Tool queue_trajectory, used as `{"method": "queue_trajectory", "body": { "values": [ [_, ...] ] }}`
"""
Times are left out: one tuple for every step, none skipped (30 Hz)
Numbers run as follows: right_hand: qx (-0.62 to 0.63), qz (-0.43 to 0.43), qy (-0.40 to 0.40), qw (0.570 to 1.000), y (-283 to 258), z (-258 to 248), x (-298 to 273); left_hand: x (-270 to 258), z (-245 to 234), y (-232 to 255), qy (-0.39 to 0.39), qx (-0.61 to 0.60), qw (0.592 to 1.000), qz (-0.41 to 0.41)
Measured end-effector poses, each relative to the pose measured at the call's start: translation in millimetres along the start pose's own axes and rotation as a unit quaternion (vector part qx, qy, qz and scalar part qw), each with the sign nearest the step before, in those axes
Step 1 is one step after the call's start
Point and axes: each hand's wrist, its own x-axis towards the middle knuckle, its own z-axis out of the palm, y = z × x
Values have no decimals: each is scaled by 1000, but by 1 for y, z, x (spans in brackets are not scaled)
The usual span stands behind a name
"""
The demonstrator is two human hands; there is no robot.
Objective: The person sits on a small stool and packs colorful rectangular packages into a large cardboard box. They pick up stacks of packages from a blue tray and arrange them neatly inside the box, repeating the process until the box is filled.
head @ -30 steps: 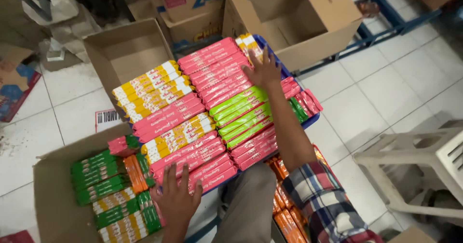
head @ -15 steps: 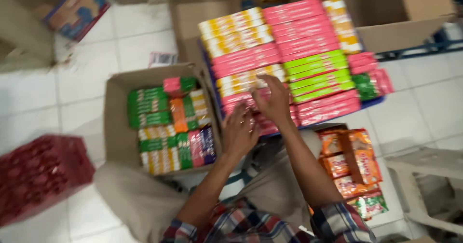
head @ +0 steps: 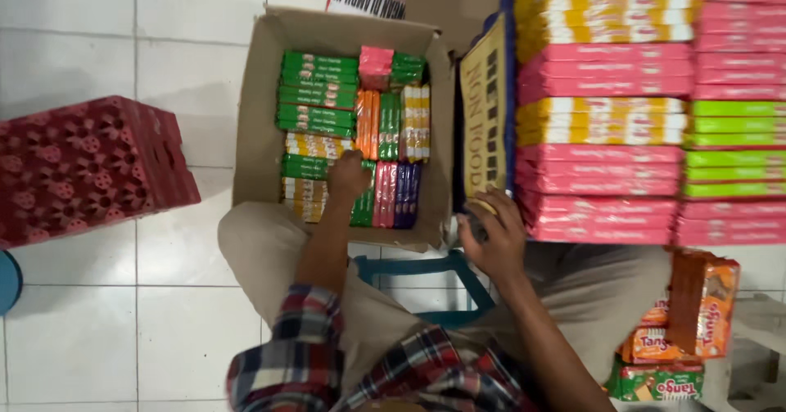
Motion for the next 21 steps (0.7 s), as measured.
{"method": "queue_trajectory", "body": {
  "values": [
    [0,4,-8,1000,-1,3,-6,8,-3,-6,-7,-3,1000,-3],
    [-68,-24,-11,997,-1,4,-11,17,-7,-12,-14,23,999,-40],
    [-137,-55,-12,989,3,8,-14,33,-11,-14,-17,49,996,-72],
    [-139,-55,-16,989,8,15,-16,55,-8,-23,-21,46,996,-73],
    [-175,-54,-10,983,10,18,-22,68,0,-32,-15,78,995,-57],
    [-211,-54,-4,976,13,20,-28,81,8,-41,-9,111,993,-42],
    [-212,-53,-12,976,8,18,-23,88,21,-48,-15,107,993,-44],
    [-238,-40,-54,969,3,15,-18,95,34,-55,78,170,982,0],
    [-263,-24,-91,960,-3,17,-12,106,41,-65,174,234,955,48],
    [-263,-21,-94,960,-4,23,-6,112,27,-60,170,235,956,49],
    [-263,-30,-91,960,-6,24,0,110,17,-54,51,238,969,28],
    [-263,-39,-89,960,-8,24,6,108,6,-48,-67,238,969,7],
    [-262,-40,-94,960,-5,23,1,115,29,-61,-71,234,969,5],
    [-268,-42,-123,955,-2,20,-3,120,52,-74,41,224,973,45],
    [-276,-42,-150,948,0,17,-8,126,74,-86,155,211,961,86],
    [-276,-42,-154,948,-1,21,-2,120,51,-71,152,209,962,85],
    [-277,-43,-135,950,-3,25,4,113,28,-55,70,200,976,43],
    [-278,-45,-116,953,-6,27,9,106,3,-39,-12,190,982,0],
    [-280,-43,-115,952,-4,28,5,117,25,-50,-13,190,982,2],
    [-288,-36,-120,949,-3,27,2,127,47,-61,55,228,971,45],
    [-295,-29,-126,947,-3,25,-1,136,69,-71,124,264,953,86]
  ]
}}
